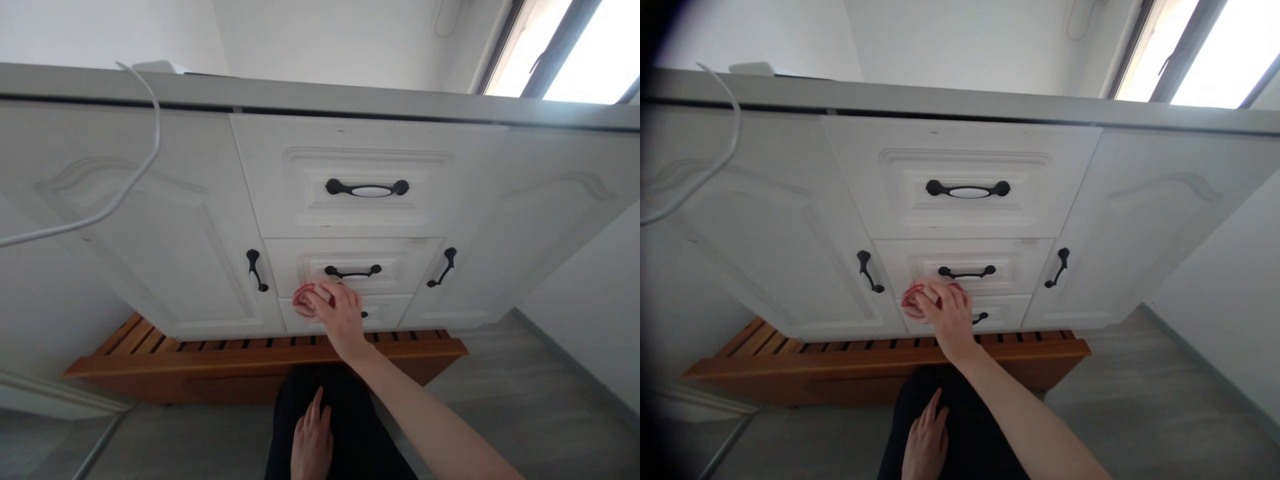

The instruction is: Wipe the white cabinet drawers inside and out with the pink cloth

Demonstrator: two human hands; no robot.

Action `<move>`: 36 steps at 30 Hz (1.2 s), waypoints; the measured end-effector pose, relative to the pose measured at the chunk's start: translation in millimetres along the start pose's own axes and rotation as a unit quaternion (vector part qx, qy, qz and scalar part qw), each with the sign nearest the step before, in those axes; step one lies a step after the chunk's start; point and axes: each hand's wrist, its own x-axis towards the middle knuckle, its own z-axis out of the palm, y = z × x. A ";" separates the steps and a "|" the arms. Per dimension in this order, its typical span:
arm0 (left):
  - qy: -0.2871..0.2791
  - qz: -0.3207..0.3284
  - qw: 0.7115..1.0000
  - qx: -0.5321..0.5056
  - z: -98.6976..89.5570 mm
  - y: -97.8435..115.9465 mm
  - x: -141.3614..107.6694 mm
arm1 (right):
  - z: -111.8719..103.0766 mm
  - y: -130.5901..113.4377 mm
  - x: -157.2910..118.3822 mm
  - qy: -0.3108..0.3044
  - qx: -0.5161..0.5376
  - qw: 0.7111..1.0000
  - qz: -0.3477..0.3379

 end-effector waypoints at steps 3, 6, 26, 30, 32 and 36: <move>0.013 -0.013 1.000 0.019 -0.9 1.7 -0.8 | 36.3 -25.5 27.5 -0.023 0.004 0.991 -0.134; 0.023 -0.018 0.999 0.035 -3.7 4.6 -1.5 | 70.6 -28.5 34.0 -0.056 -0.004 0.963 -0.264; 0.050 0.026 0.998 0.021 13.1 -5.7 -6.4 | -48.6 191.0 -100.1 -0.055 -0.125 0.987 0.084; 0.085 -0.004 0.996 -0.027 13.7 -0.8 -2.0 | -70.0 203.5 -143.0 -0.034 -0.066 0.968 0.241; 0.125 -0.010 0.990 -0.060 5.0 10.1 12.3 | -75.9 195.7 -168.5 -0.017 -0.030 0.955 0.295; 0.196 0.059 0.975 -0.088 -37.4 48.0 63.8 | -82.7 160.8 -200.9 -0.024 0.172 0.909 0.378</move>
